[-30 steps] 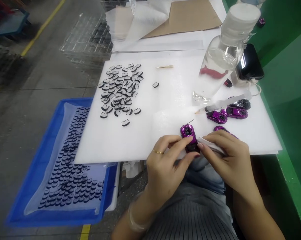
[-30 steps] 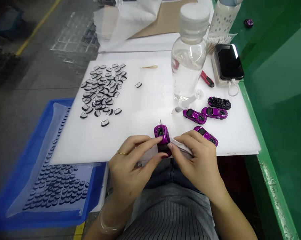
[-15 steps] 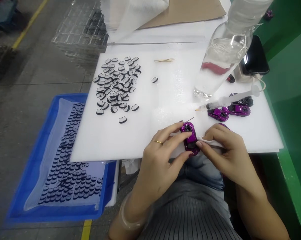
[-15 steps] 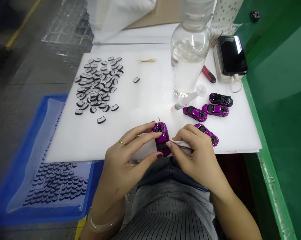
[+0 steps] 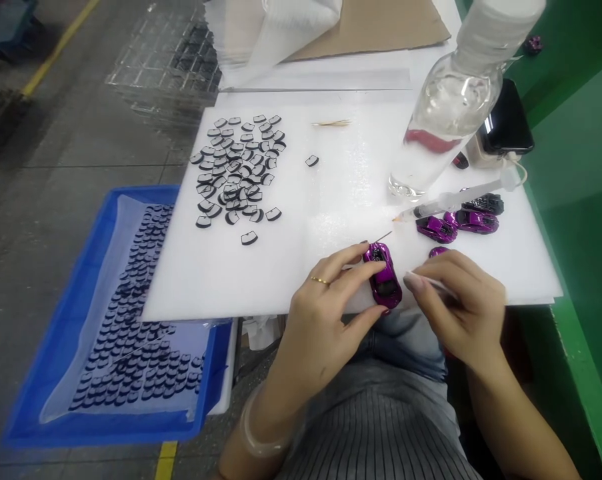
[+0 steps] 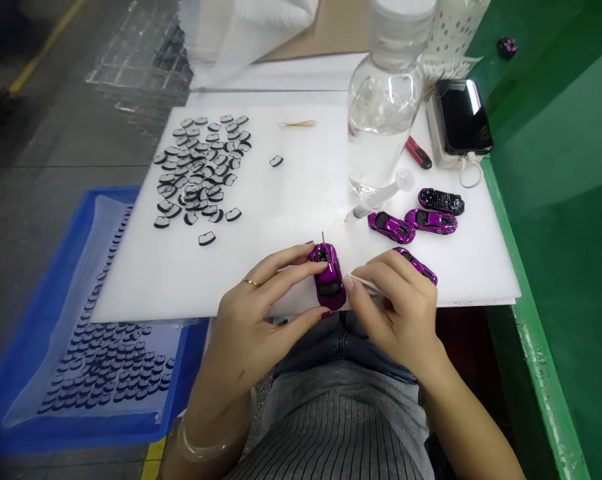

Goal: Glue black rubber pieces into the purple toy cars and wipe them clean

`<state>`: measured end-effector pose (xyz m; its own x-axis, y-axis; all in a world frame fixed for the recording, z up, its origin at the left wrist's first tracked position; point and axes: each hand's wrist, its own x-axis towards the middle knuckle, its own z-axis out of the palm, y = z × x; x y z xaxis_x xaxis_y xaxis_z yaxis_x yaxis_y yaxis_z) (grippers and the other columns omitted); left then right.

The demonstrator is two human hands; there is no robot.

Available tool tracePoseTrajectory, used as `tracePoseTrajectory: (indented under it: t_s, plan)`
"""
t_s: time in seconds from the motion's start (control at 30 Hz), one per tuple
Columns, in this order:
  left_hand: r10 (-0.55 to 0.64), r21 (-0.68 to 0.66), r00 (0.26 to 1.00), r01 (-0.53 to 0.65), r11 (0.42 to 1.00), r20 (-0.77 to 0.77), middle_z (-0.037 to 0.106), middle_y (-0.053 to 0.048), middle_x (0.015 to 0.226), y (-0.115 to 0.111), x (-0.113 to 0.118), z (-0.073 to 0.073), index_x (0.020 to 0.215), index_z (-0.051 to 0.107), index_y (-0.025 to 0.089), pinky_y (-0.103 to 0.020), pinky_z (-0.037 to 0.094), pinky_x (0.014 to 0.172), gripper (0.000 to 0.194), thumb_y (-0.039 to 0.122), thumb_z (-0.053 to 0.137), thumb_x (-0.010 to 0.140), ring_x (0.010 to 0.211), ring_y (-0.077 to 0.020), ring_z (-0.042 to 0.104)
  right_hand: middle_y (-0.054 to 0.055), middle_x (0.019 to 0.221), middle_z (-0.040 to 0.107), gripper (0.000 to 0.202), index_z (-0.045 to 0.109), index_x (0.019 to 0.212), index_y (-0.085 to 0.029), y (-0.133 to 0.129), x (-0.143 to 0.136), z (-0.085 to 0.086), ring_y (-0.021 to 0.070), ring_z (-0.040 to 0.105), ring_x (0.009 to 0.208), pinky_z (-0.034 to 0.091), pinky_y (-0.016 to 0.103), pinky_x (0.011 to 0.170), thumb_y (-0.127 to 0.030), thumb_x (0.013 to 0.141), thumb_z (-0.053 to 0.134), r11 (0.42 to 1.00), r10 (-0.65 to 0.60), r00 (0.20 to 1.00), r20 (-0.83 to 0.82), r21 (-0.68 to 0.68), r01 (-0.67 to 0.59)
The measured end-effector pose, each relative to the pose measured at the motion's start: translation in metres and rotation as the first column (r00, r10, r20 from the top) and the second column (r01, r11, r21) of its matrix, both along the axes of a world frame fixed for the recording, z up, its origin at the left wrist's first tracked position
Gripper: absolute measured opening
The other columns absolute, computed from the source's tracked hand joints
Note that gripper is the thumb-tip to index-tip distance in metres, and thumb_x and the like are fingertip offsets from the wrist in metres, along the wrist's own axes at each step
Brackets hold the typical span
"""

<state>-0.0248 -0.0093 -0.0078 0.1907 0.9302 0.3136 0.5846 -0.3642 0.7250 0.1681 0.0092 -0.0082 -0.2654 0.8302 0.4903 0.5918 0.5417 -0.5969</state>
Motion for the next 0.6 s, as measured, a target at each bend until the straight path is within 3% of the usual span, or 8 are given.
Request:
tracePoseTrajectory:
  t_s: [0.13,0.33,0.5,0.6]
  plan:
    - [0.021,0.038,1.0,-0.02,0.999,-0.013,0.067,-0.011,0.135,0.0,0.002,-0.003,0.123,0.069,0.017,-0.038,0.056,0.107,0.039,0.011,0.072,0.085,0.123,-0.0251,0.065,0.009,0.104,0.063,0.018,0.069,0.105,-0.02,-0.004,0.0,-0.006,0.0138,0.058,0.074,0.052,0.028,0.059,-0.014,0.089,0.069,0.961,0.076,0.985,0.156,0.253,-0.114]
    - [0.032,0.091,0.999,-0.03,0.995,-0.027,0.068,-0.014,0.134,-0.002,0.003,-0.007,0.122,0.07,0.015,-0.039,0.058,0.102,0.039,0.007,0.069,0.084,0.12,-0.0254,0.067,0.008,0.097,0.062,0.017,0.07,0.104,-0.018,-0.004,-0.007,-0.012,0.0152,0.058,0.072,0.05,0.029,0.056,-0.015,0.088,0.067,0.955,0.107,0.975,0.193,0.252,-0.154]
    - [0.043,0.153,0.998,-0.036,0.988,-0.041,0.07,-0.014,0.132,-0.003,0.003,-0.01,0.122,0.07,0.017,-0.042,0.062,0.096,0.035,0.018,0.075,0.087,0.116,-0.0258,0.069,0.006,0.086,0.062,0.013,0.069,0.096,-0.016,-0.013,-0.004,-0.015,0.0111,0.054,0.063,0.047,0.025,0.051,-0.009,0.086,0.071,0.925,-0.136,0.979,0.152,0.372,0.071]
    - [0.042,0.218,0.998,-0.03,0.976,-0.053,0.07,-0.016,0.13,-0.003,0.003,-0.013,0.117,0.071,0.016,-0.04,0.064,0.091,0.032,0.02,0.078,0.086,0.11,-0.0246,0.071,0.004,0.083,0.066,0.008,0.069,0.089,-0.018,-0.007,0.012,-0.008,0.0102,0.057,0.06,0.044,0.024,0.049,-0.011,0.087,0.073,0.958,-0.13,0.981,0.145,0.275,0.086]
